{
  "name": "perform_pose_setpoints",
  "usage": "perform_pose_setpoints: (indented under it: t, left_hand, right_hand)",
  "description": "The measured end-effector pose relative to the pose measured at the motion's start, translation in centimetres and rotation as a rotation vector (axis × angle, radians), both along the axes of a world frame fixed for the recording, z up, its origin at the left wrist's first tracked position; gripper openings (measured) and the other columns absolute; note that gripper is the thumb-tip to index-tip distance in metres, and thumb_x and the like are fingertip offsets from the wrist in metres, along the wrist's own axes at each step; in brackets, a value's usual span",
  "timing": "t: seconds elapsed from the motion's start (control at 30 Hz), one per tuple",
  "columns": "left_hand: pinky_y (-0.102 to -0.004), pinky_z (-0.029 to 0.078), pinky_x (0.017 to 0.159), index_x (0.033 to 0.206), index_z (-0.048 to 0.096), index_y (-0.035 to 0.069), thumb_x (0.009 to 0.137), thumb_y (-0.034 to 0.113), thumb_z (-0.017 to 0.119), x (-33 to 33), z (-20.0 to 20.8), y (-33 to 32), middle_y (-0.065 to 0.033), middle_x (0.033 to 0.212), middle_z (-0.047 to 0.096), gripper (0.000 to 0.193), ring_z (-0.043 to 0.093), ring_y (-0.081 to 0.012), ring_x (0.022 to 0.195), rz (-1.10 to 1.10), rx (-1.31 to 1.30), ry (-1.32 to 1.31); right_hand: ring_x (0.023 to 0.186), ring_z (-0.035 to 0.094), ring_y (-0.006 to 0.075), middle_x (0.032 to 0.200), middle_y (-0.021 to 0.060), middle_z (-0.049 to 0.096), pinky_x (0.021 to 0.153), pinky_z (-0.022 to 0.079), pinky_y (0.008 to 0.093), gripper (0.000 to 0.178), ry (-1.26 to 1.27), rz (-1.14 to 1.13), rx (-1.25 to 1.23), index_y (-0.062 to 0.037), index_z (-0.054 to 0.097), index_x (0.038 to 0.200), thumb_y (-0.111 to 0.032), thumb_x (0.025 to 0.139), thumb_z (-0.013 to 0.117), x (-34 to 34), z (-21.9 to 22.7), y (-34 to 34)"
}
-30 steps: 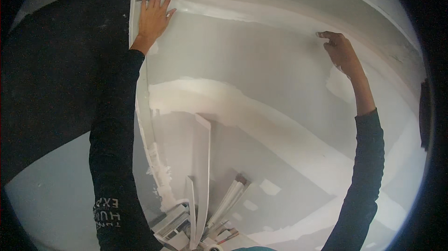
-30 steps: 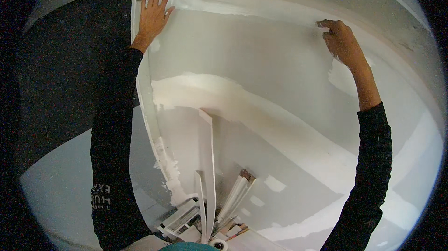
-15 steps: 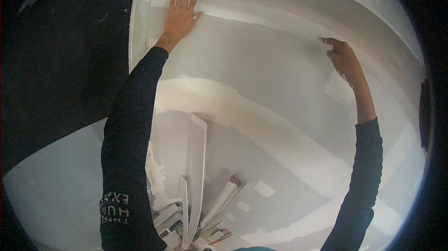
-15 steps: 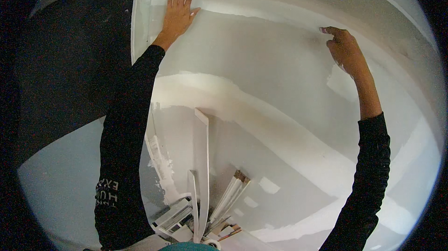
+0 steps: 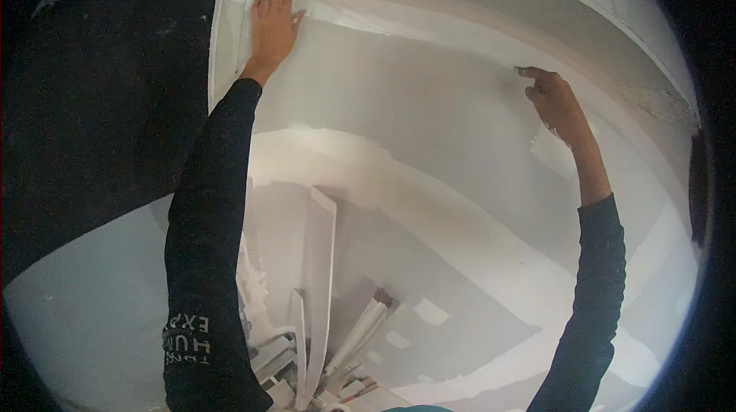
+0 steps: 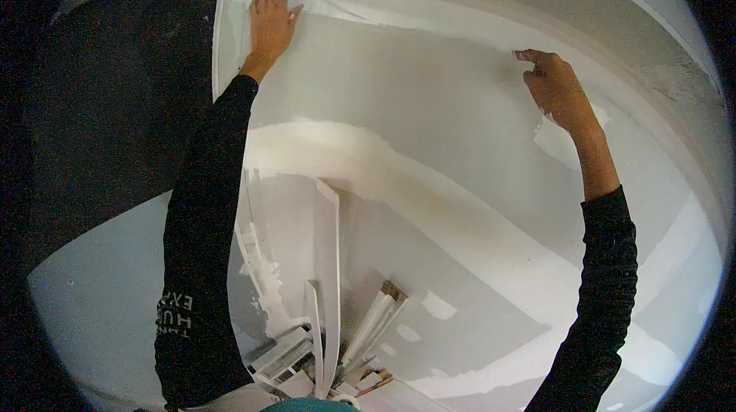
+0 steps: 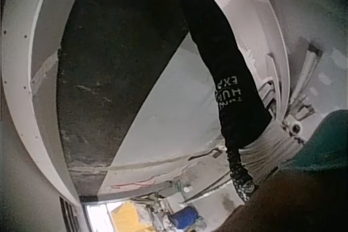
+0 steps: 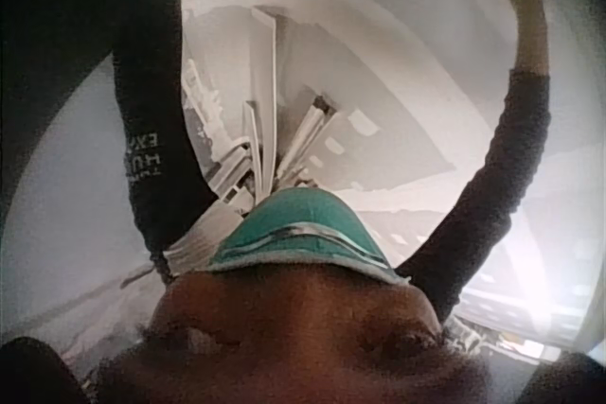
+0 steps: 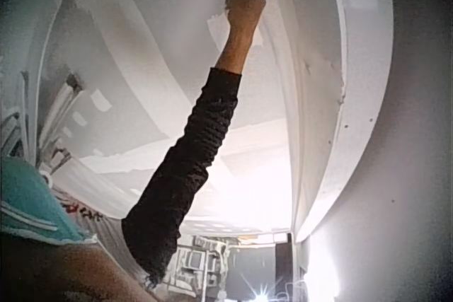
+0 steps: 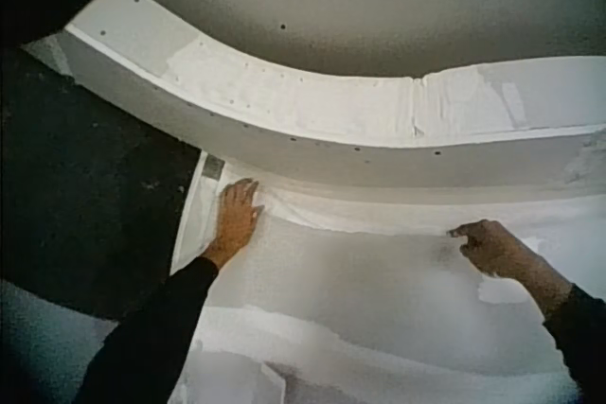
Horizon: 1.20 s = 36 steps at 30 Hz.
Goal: The person applies mesh tape and paper tape to the seams and corners of a drywall ceiling and wall, smoothing it down with their hands.
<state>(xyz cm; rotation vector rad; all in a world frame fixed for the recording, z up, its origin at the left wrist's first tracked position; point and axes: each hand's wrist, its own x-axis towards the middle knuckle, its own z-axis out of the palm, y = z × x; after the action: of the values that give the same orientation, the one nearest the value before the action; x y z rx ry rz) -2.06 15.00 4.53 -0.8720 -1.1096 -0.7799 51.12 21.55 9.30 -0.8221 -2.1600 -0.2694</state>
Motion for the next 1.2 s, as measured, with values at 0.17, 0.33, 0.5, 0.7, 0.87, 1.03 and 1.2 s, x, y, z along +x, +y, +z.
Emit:
perform_pose_setpoints:
  t: [0.17,0.33,0.5,0.7,0.87,1.03,1.2]
  left_hand:
    - [-0.0488,0.036,0.100,0.146,0.052,0.014,0.087,0.030,0.082,-0.7,1.2,-0.3,-0.0159,0.136,0.048,0.067,0.046,-0.0306,0.122,-0.290,0.336,-0.263]
    - [-0.0520,0.034,0.111,0.130,0.066,0.023,0.090,0.013,0.075,-1.8,0.8,-3.2,-0.0026,0.148,0.047,0.042,0.042,-0.0285,0.136,0.054,-0.061,-0.027]
    - [-0.0455,0.037,0.114,0.131,0.060,0.008,0.105,0.022,0.059,11.0,-2.5,-6.2,-0.0113,0.129,0.065,0.029,0.054,-0.0249,0.133,-0.637,-0.355,-0.144]
    - [-0.0462,0.049,0.107,0.148,0.033,0.007,0.081,0.017,0.089,34.0,-9.1,-7.4,-0.0177,0.143,0.049,0.089,0.055,-0.0312,0.133,-1.282,-0.889,-0.275]
    - [-0.0341,0.060,0.084,0.119,0.056,0.001,0.101,0.004,0.062,31.7,-6.5,-2.6,-0.0130,0.105,0.071,0.019,0.072,-0.0223,0.102,-1.249,-0.906,-0.426]
    - [-0.0314,0.059,0.081,0.107,0.064,-0.001,0.103,0.009,0.064,26.1,-4.6,0.5,-0.0061,0.097,0.071,0.011,0.071,-0.0151,0.096,-1.264,-0.921,-0.455]
    - [-0.0315,0.056,0.085,0.112,0.064,0.000,0.103,0.008,0.063,23.6,-3.4,0.1,-0.0057,0.097,0.070,0.012,0.068,-0.0150,0.092,-1.159,-0.857,-0.460]
  right_hand:
    - [0.055,0.059,0.0161,0.083,0.0163,0.069,0.058,0.052,0.0367,0.039,-0.002,-0.003,0.015,-0.0034,0.067,0.135,-0.003,0.096,0.059,1.2,-1.2,-0.7]
    - [0.105,0.071,0.0346,0.123,0.0176,0.072,0.094,0.055,0.0437,0.028,-0.073,0.121,0.227,-0.0042,0.069,0.127,-0.004,0.101,0.059,2.7,-2.9,-4.4]
    - [0.116,0.066,0.0364,0.129,0.0183,0.069,0.105,0.053,0.0451,0.028,-0.232,0.279,0.207,-0.0043,0.068,0.127,-0.004,0.101,0.058,5.6,-3.8,-3.2]
    - [0.102,0.067,0.0366,0.109,0.0151,0.067,0.086,0.056,0.0458,0.021,-0.430,0.426,0.180,-0.0015,0.068,0.114,0.004,0.094,0.064,1.1,-6.1,-9.0]
    - [0.092,0.068,0.0304,0.101,0.0118,0.065,0.074,0.057,0.0408,0.022,-0.355,0.260,0.137,-0.0021,0.071,0.109,0.006,0.090,0.069,3.5,-4.4,-8.3]
    - [0.086,0.070,0.0318,0.101,0.0138,0.068,0.075,0.059,0.0399,0.015,-0.064,0.371,0.169,-0.0002,0.074,0.101,0.007,0.088,0.070,4.7,-4.9,-4.5]
    - [0.087,0.070,0.0210,0.101,0.0089,0.070,0.074,0.058,0.0331,0.016,0.152,0.391,0.246,-0.0004,0.075,0.102,0.009,0.091,0.068,4.2,-6.8,-3.7]
